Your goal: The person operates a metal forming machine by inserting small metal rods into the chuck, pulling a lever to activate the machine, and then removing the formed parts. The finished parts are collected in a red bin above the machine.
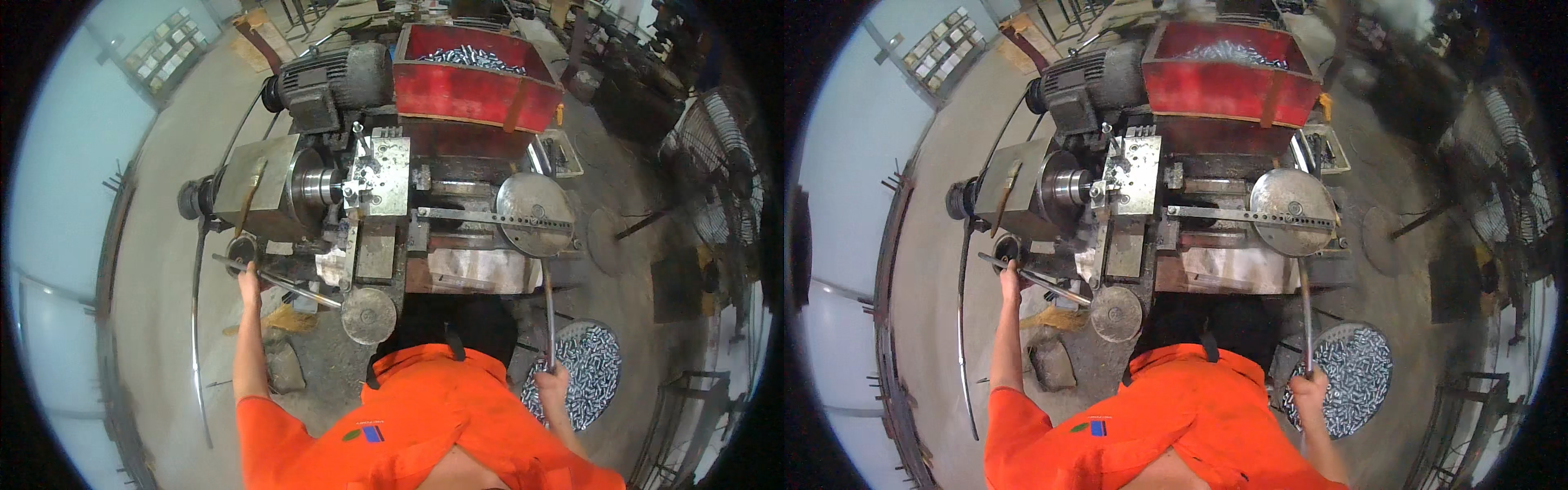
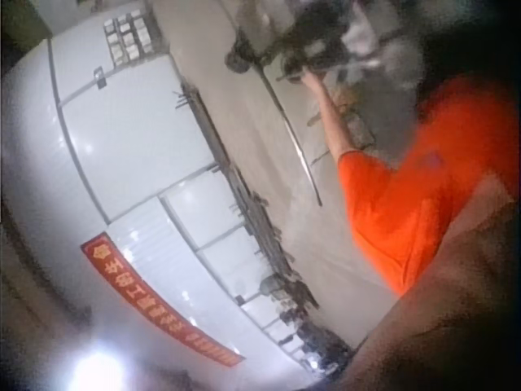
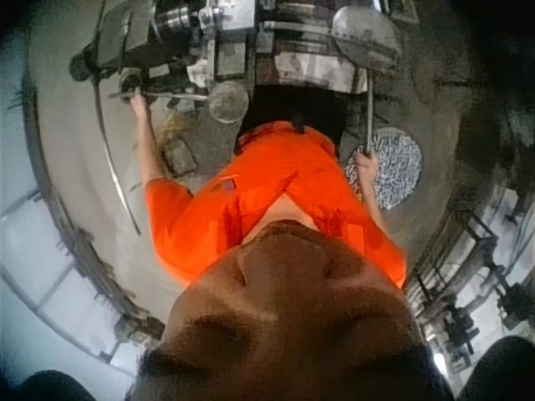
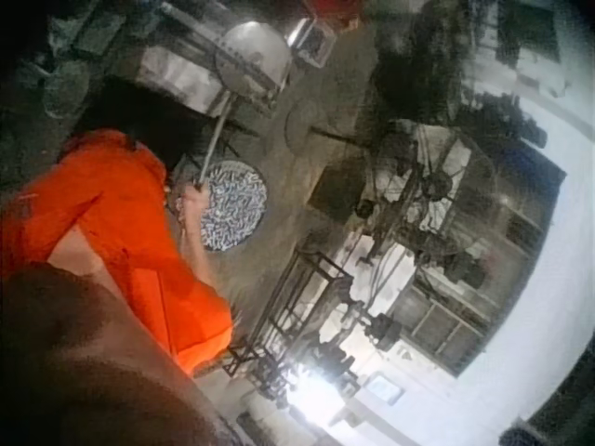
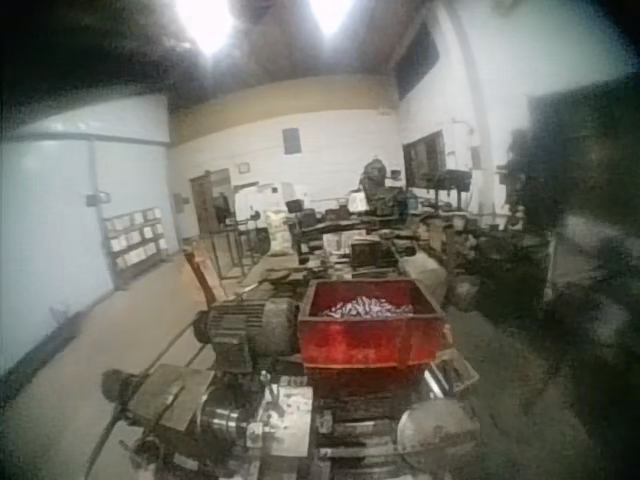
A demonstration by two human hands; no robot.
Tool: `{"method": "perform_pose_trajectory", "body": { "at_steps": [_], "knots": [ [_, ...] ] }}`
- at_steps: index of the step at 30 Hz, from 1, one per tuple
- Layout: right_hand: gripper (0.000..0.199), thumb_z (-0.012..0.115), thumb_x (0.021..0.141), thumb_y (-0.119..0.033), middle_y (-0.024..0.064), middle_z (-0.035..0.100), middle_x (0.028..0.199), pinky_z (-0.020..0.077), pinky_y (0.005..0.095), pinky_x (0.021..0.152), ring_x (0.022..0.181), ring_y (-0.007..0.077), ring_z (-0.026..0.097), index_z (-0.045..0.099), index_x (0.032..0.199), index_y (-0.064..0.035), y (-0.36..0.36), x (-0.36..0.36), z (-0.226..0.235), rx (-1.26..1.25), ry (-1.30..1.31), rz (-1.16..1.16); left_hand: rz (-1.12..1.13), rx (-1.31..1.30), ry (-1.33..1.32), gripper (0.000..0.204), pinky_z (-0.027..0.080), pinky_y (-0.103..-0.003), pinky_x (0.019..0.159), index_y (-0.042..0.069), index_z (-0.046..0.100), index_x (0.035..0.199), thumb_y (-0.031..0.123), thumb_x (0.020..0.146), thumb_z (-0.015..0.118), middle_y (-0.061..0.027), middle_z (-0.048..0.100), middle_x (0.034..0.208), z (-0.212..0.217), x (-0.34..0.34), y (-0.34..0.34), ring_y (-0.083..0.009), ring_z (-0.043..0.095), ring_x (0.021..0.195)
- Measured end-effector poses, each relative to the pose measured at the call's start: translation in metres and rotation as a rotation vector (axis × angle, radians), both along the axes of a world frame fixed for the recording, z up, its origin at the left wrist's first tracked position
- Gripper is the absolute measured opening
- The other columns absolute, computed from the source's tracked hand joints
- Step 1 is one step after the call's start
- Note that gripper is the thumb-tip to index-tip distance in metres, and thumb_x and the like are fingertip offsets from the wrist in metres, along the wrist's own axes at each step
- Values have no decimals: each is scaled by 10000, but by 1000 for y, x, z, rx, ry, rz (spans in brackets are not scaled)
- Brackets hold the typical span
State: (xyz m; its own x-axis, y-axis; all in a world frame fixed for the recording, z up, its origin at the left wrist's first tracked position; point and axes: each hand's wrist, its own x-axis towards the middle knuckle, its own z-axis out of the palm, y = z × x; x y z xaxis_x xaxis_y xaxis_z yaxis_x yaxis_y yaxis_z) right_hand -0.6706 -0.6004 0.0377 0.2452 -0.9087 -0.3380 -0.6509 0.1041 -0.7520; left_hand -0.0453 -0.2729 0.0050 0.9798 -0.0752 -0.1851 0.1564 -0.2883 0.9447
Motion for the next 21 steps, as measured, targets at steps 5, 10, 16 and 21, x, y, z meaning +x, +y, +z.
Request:
{"method": "perform_pose_trajectory", "body": {
  "at_steps": [5,10,16,21],
  "knots": [
    [479,617,595,-168,207,610,794,472,407,667,744,329,604,598,1047,-10,-104,-62,-21,-333,599,131,45,7,65,347,554,-347,459,-40,520,959,292,864,485,-122,602,722,12,-11,2,-227,618,535],
    [441,600,632,-194,202,617,907,463,484,734,855,377,587,608,1055,-71,-247,-85,-20,-676,940,246,9,-15,96,363,570,-356,481,-57,500,998,278,860,500,-154,602,775,11,-12,-16,-237,627,563],
    [713,593,617,-175,191,514,1176,356,463,948,1101,374,474,424,1297,-44,-275,-22,-28,-944,856,-72,-12,-130,126,564,549,-338,573,-33,519,1091,479,854,537,-137,620,867,3,-6,-1,-222,622,663],
    [806,614,588,-158,209,399,1347,278,441,1041,1230,389,369,368,1344,-28,-167,21,-45,-1006,355,81,-181,236,-53,579,501,-387,706,2,553,1101,523,852,505,-108,643,870,-81,13,77,-226,624,795]
  ]
}}
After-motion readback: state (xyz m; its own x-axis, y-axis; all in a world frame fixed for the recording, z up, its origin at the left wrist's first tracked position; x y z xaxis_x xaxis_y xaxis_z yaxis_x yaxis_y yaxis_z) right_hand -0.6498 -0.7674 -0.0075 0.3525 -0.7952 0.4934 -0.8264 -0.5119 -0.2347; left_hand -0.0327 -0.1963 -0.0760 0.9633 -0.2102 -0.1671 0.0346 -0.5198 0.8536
